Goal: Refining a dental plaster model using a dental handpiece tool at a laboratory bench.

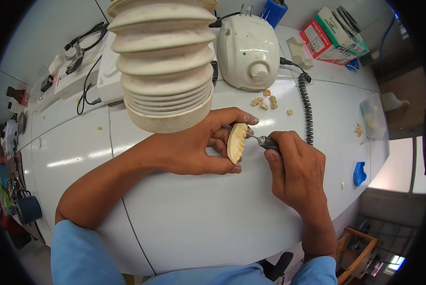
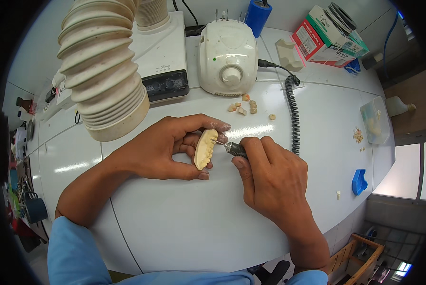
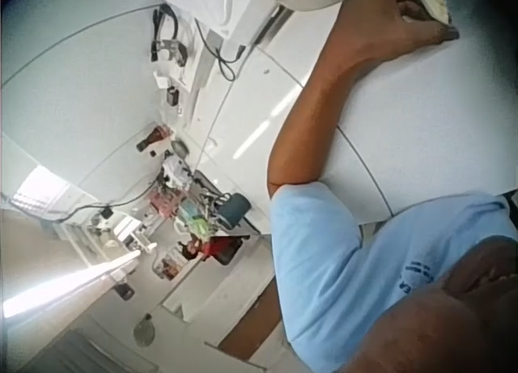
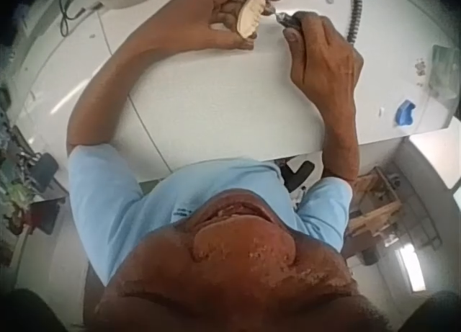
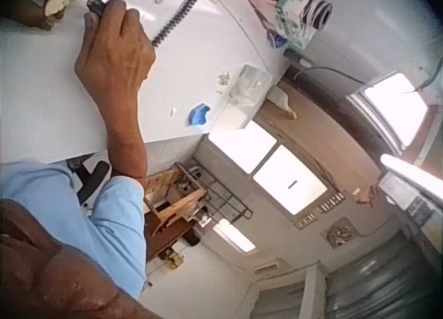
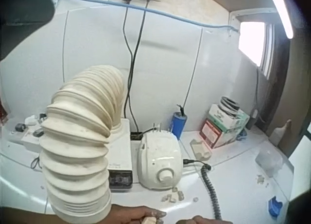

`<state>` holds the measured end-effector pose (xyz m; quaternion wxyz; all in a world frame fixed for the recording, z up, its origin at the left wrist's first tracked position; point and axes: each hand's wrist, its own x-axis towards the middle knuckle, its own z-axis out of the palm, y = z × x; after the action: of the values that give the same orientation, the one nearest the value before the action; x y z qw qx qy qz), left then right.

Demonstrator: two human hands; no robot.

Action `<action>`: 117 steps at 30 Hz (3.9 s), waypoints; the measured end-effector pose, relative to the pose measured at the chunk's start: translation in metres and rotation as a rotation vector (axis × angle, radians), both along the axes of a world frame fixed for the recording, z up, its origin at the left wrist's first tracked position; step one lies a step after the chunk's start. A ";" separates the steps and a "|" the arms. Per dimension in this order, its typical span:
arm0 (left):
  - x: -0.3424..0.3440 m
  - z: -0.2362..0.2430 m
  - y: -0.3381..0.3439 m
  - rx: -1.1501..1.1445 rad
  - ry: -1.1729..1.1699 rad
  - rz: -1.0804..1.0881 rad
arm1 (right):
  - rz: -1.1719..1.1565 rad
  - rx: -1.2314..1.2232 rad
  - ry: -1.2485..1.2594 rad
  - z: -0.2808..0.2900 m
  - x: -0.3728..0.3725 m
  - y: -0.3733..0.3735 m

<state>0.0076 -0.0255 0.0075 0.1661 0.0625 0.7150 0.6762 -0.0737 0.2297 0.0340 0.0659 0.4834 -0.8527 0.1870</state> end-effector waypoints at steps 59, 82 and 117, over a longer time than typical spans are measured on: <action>0.002 -0.006 0.000 -0.023 0.086 -0.004 | 0.004 0.126 0.053 -0.002 0.005 -0.002; 0.001 -0.007 -0.001 -0.053 0.090 -0.011 | 0.009 0.137 0.035 -0.001 0.004 -0.002; 0.002 -0.007 -0.002 -0.092 0.092 -0.010 | 0.009 0.105 -0.023 -0.006 0.003 -0.002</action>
<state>0.0100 -0.0279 0.0007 0.1391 0.0897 0.7519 0.6382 -0.0706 0.2274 0.0283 0.0297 0.4879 -0.8598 0.1480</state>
